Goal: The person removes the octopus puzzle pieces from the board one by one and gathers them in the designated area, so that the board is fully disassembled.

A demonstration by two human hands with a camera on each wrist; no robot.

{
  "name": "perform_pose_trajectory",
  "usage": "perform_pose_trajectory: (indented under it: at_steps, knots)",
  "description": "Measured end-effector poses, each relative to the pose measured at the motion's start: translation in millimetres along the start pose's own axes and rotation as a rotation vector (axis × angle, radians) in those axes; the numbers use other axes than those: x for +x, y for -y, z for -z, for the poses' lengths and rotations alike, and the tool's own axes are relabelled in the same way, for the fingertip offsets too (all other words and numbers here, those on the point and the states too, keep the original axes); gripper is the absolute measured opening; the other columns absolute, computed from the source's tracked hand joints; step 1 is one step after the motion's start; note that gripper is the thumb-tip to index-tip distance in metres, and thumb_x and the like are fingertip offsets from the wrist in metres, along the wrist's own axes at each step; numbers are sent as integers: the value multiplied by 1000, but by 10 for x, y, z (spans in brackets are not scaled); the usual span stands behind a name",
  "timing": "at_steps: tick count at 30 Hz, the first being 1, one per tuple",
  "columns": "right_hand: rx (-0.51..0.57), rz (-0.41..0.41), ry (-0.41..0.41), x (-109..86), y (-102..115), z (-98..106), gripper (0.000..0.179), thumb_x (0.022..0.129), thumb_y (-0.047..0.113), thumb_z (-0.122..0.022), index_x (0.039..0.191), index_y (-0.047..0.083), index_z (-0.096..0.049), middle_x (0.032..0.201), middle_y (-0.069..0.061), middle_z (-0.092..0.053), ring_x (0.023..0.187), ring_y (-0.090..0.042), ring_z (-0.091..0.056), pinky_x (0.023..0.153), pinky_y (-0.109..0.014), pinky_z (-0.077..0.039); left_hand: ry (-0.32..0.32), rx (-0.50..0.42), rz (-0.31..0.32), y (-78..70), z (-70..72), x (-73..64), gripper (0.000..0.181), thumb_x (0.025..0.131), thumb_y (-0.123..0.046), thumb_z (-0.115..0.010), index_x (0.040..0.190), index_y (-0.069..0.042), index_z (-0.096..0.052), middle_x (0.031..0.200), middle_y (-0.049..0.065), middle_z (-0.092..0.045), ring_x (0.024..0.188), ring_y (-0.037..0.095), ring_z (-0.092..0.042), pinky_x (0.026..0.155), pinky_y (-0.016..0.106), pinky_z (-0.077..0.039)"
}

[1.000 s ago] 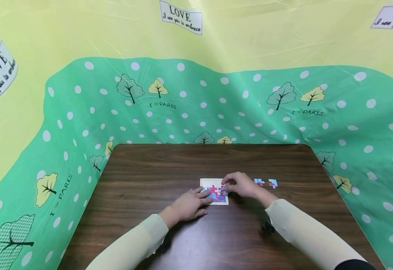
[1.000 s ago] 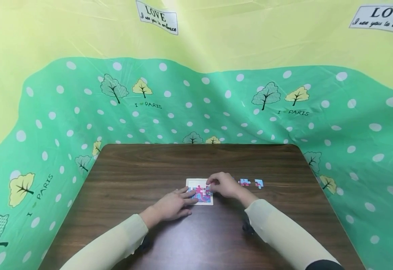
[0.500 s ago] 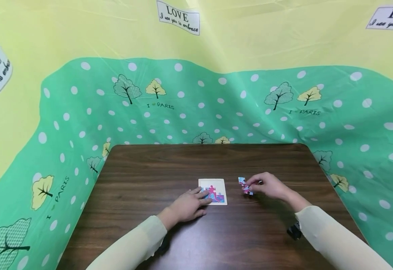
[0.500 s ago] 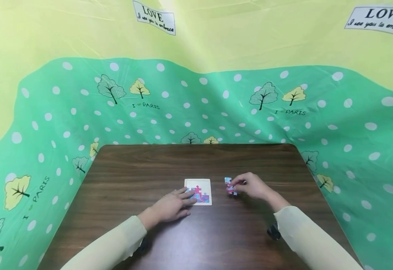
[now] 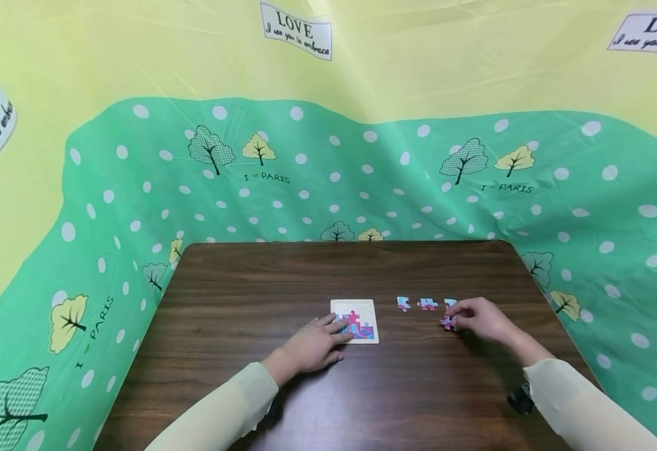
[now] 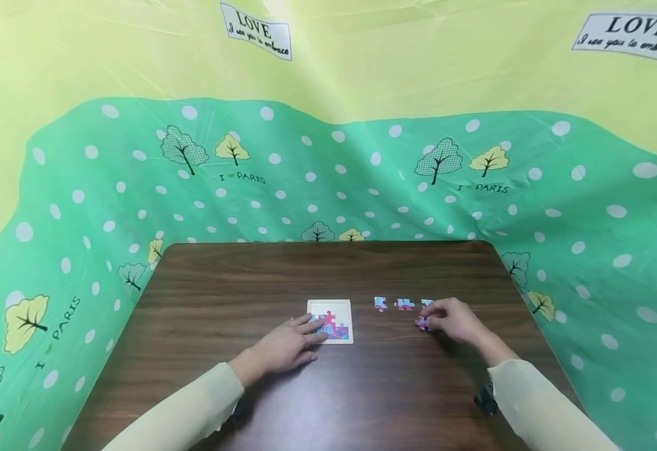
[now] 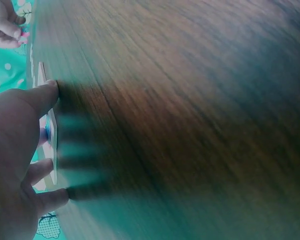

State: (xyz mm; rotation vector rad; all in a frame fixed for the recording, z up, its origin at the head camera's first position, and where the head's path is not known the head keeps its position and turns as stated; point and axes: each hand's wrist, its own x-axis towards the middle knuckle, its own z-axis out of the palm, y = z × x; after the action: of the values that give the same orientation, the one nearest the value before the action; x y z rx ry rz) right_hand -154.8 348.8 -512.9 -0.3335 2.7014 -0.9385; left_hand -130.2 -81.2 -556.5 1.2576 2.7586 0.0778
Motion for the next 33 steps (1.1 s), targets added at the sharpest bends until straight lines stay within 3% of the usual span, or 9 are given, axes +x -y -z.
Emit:
perform_pose_trajectory:
  at_steps: [5,12,21,33]
  knots:
    - [-6,-68,-1,-45,-144,5,12,96,7,-70,105,5,-77,93,-4,-73,81,-16,-61,67,-29,-51,6,-2,3,-11,2,2,54,105,-49,-54,155,-32,-47,166,0,-37,152,33,-36,111,57,-45]
    - [-33,-117,-15,-67,-218,9,13,97,7,-68,105,7,-78,101,-8,-73,86,-19,-60,72,-35,-51,18,-3,12,-13,-11,4,54,104,-49,-54,155,-33,-46,166,0,-36,153,33,-34,112,57,-44]
    - [-33,-65,-31,-26,-208,-71,10,94,8,-72,103,7,-76,91,-3,-72,81,-15,-60,68,-30,-50,16,-4,10,-12,-2,5,54,104,-49,-54,155,-32,-46,166,0,-36,153,33,-35,112,58,-44]
    - [-98,-105,-77,-6,-134,-73,8,90,3,-73,98,3,-75,85,-4,-70,77,-17,-61,67,-33,-50,15,10,8,-14,-4,7,55,104,-50,-54,156,-33,-45,167,-1,-35,153,33,-35,112,57,-44]
